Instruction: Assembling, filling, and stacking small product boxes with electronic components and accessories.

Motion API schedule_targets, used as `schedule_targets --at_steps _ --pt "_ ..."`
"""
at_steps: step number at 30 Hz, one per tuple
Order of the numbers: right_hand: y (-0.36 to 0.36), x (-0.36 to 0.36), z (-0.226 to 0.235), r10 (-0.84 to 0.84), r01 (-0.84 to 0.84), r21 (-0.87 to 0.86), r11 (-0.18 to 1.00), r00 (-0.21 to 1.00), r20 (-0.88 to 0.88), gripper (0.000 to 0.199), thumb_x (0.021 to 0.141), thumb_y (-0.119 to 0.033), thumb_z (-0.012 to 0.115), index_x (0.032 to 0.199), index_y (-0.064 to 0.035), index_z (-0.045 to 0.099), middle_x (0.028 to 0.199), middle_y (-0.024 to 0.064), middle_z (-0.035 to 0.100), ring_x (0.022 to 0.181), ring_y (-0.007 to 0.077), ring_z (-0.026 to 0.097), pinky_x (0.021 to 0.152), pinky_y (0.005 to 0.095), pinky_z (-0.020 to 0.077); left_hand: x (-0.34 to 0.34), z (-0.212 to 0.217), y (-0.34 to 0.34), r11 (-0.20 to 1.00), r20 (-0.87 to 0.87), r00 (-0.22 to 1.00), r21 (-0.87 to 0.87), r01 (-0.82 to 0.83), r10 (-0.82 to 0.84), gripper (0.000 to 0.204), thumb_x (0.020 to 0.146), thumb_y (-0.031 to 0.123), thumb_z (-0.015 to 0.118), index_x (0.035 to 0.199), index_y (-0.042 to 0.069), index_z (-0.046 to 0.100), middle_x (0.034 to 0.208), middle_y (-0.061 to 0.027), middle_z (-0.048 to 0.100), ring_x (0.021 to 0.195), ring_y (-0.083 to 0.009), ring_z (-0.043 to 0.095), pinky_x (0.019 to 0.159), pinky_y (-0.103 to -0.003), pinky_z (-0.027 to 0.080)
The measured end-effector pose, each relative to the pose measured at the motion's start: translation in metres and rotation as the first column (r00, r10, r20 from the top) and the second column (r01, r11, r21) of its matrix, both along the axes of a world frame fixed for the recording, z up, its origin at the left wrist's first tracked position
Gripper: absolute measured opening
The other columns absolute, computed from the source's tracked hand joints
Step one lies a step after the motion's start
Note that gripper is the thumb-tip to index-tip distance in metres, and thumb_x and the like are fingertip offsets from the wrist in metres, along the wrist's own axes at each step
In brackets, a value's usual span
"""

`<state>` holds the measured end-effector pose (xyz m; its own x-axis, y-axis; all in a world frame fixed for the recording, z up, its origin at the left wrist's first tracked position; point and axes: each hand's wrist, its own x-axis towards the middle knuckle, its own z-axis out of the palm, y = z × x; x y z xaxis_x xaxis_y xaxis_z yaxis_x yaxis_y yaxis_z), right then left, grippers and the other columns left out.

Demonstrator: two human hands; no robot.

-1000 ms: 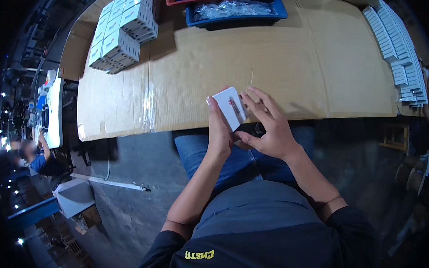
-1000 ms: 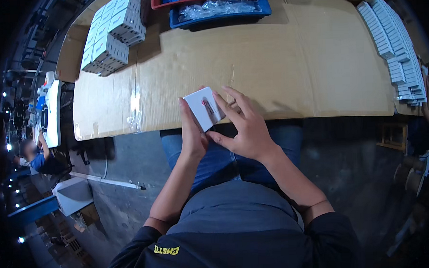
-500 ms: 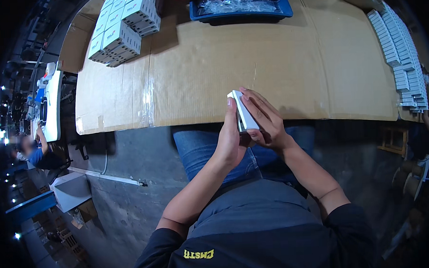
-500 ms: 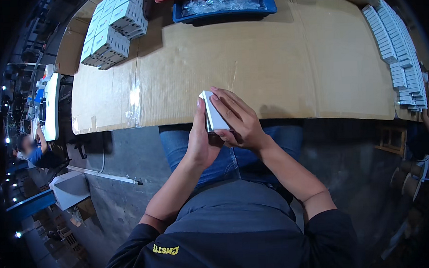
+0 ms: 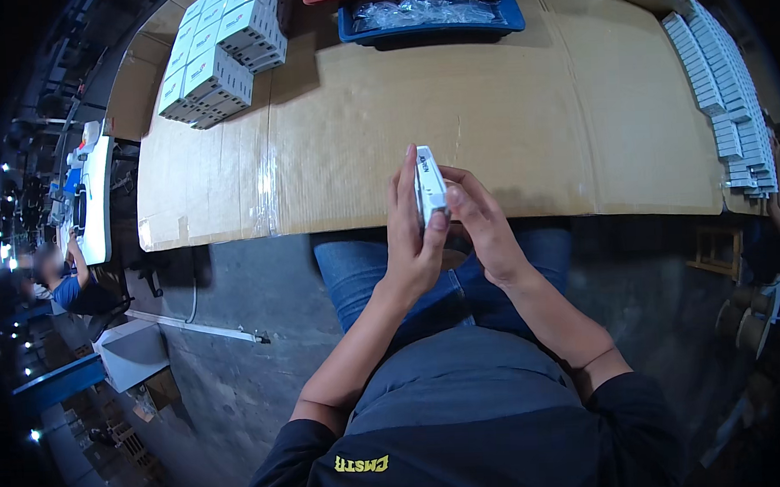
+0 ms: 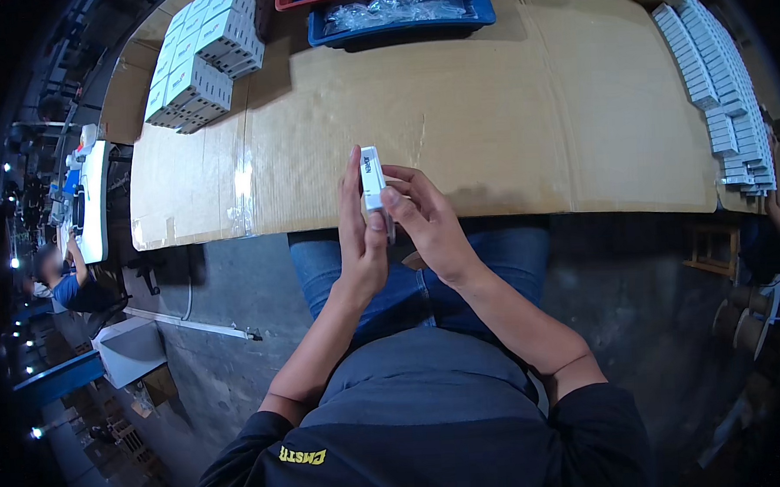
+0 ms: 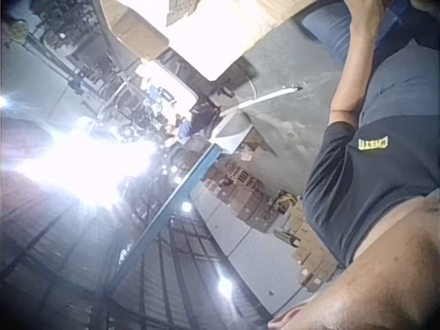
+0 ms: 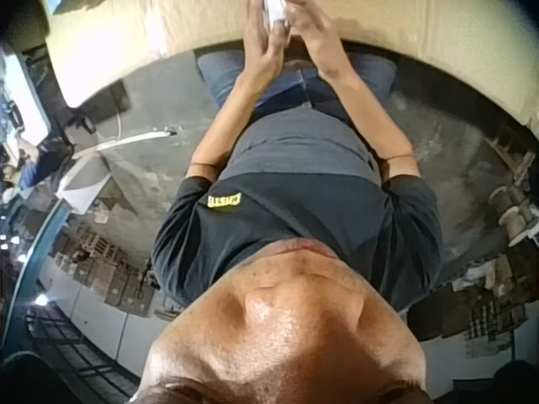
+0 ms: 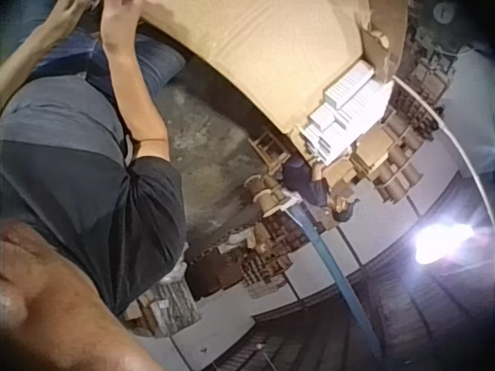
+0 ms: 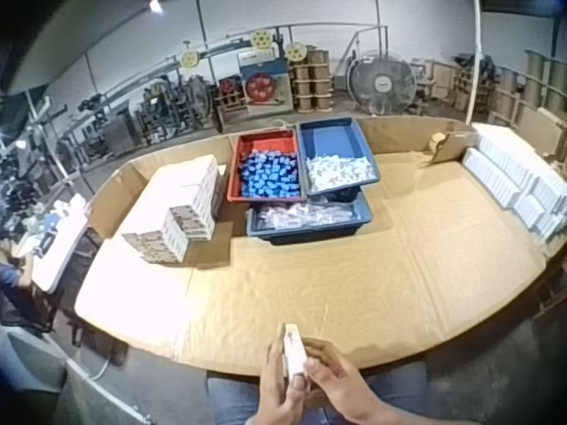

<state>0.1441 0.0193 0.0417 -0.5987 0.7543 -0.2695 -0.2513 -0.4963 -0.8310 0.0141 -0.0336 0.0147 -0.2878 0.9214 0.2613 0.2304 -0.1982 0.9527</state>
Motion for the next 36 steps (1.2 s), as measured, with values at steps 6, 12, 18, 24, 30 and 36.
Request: schedule_targets --at_steps 6,12,18,24,30,36 --pt "-0.008 -0.01 -0.009 0.002 -0.002 0.055 0.998 1.0 -0.001 0.057 0.1 -0.016 0.069 0.148 0.0014 0.045 0.146 0.0167 0.054 0.13 0.02 0.057 0.107 0.0351 0.0491 0.0 0.0 0.007 0.996 0.12 0.989 0.028 -0.087 0.083 0.11 0.092 0.087 0.04 0.157 -0.001 0.031 0.151 -0.0211 0.046 0.138 -0.0296 0.047 0.117 -0.043 0.035" --pt "-0.022 -0.027 -0.013 -0.199 0.199 -0.006 0.98 0.975 -0.101 0.056 0.099 -0.017 0.074 0.143 0.0027 0.046 0.146 0.0163 0.053 0.13 0.0209 0.057 0.105 0.0338 0.051 -0.003 -0.026 0.01 0.967 -0.05 0.975 0.151 -0.207 0.216 0.11 0.09 0.087 0.044 0.145 -0.008 0.045 0.14 -0.0252 0.05 0.13 -0.037 0.054 0.11 -0.047 0.044" --pt "-0.029 -0.03 -0.013 -0.212 0.215 0.145 0.966 0.977 -0.037 0.047 0.106 -0.017 0.064 0.145 0.0048 0.051 0.136 0.0131 0.064 0.119 0.0132 0.062 0.101 0.0282 0.0509 -0.005 -0.029 0.011 0.957 -0.067 0.97 0.191 -0.217 0.233 0.086 0.095 0.065 0.053 0.136 -0.011 0.052 0.129 -0.0261 0.057 0.119 -0.0388 0.06 0.104 -0.046 0.048" --pt "-0.038 -0.024 -0.019 -0.235 0.212 0.26 0.942 0.97 0.061 0.047 0.11 -0.021 0.058 0.15 0.0042 0.053 0.135 0.0132 0.069 0.112 0.0085 0.063 0.096 0.0246 0.051 -0.002 -0.024 0.011 0.952 -0.1 0.959 0.187 -0.243 0.265 0.076 0.096 0.055 0.037 0.131 -0.01 0.055 0.124 -0.0231 0.06 0.109 -0.0317 0.063 0.095 -0.041 0.05" --pt "-0.038 -0.02 -0.013 -0.219 0.174 0.294 0.94 0.967 0.131 0.048 0.112 -0.023 0.052 0.151 0.0041 0.05 0.134 0.015 0.069 0.114 0.0107 0.063 0.097 0.0253 0.0501 -0.001 -0.021 0.012 0.935 -0.074 0.959 0.255 -0.245 0.272 0.073 0.096 0.051 0.042 0.125 -0.014 0.055 0.118 -0.0291 0.062 0.107 -0.0401 0.063 0.094 -0.045 0.051" --pt "-0.038 -0.019 -0.013 -0.199 0.146 0.302 0.942 0.968 0.151 0.048 0.112 -0.024 0.05 0.152 0.0036 0.05 0.138 0.0181 0.067 0.12 0.014 0.062 0.102 0.0277 0.0485 0.0 -0.027 0.01 0.943 -0.077 0.953 0.192 -0.273 0.292 0.077 0.093 0.056 0.034 0.127 -0.01 0.056 0.119 -0.0237 0.06 0.107 -0.0327 0.062 0.093 -0.041 0.05"
